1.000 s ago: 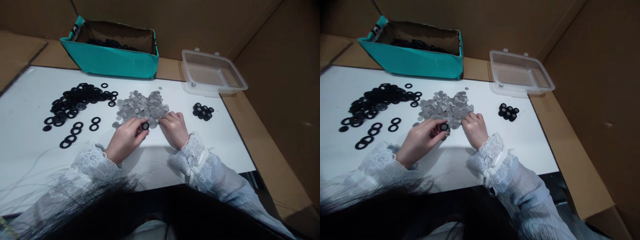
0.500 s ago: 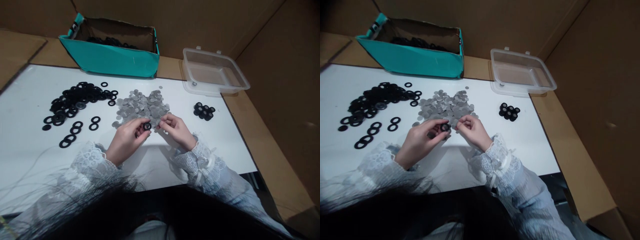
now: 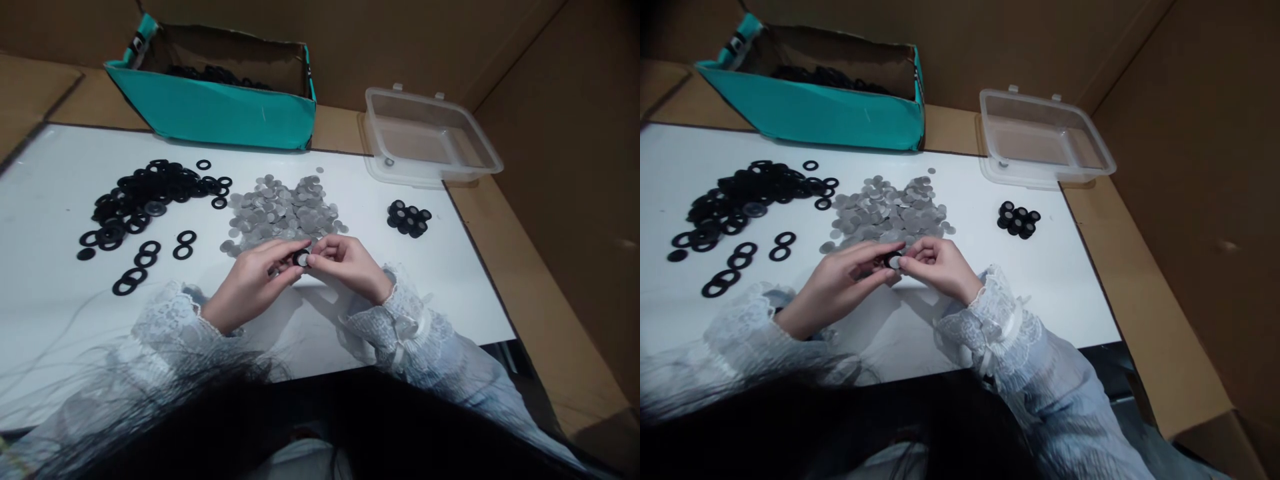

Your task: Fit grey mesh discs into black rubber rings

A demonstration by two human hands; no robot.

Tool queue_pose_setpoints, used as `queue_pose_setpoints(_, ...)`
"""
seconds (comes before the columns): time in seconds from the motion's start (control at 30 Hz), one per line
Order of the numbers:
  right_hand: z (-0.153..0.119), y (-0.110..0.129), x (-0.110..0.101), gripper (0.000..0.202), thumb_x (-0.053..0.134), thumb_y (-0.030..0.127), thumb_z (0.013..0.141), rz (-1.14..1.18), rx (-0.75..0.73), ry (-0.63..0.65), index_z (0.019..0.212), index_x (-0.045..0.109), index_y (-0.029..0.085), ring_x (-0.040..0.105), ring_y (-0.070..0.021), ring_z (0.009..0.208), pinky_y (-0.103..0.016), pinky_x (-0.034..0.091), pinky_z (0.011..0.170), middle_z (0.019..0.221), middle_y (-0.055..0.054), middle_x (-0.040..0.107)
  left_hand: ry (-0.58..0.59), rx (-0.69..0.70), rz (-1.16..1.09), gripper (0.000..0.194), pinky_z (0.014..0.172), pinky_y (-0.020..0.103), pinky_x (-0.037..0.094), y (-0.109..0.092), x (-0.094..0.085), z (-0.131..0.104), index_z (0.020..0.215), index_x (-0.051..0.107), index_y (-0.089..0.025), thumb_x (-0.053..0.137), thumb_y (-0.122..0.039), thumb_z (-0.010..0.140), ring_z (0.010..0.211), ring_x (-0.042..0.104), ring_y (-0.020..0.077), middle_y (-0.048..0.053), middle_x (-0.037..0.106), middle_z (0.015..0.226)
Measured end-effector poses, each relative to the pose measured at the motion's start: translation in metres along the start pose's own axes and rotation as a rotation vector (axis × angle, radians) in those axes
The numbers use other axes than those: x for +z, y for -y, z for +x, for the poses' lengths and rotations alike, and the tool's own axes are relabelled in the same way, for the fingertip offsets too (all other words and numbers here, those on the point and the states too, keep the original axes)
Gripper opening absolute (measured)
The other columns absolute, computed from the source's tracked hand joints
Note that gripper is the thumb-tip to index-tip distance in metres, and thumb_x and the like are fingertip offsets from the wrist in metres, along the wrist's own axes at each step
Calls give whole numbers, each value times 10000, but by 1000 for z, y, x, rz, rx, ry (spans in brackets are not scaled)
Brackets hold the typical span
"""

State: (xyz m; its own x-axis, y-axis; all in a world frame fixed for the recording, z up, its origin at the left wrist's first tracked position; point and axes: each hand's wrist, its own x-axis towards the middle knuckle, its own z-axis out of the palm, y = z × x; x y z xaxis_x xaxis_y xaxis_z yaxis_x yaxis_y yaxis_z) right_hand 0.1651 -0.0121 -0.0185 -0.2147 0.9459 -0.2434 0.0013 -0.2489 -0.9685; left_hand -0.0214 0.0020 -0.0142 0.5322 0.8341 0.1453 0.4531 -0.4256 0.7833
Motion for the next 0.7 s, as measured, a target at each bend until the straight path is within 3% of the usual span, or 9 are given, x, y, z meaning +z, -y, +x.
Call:
queue_pose_setpoints(0.23,-2,1,2,208,733,299,670,26,4,4,758,592,174,511,-89,561,-250,412,556,632,25,594,35,-103,-150,419,706,299,569,-1,2,0,1224,622,-202,587,-351,833,815,662,186,84,700,1084)
queue_pose_setpoints(0.37,-4,2,4,219,721,315,670,-14,9,1,741,573,169,437,-74,533,-236,356,521,603,44,529,50,-292,-390,357,703,310,578,-2,3,2,1071,654,-163,684,-330,757,758,674,180,66,722,903)
queue_pose_setpoints(0.5,-7,3,6,220,695,320,697,-103,-18,5,721,532,175,369,-68,529,-223,316,499,586,62,461,61,-420,-493,262,660,310,580,-5,0,4,898,657,-170,716,-348,716,703,678,186,35,710,736)
queue_pose_setpoints(0.7,-10,2,7,115,611,259,760,-305,-193,-46,714,534,187,428,-94,591,-246,376,570,613,44,479,69,-435,-460,223,578,283,554,-10,1,6,795,621,-177,667,-385,730,622,649,173,12,673,646)
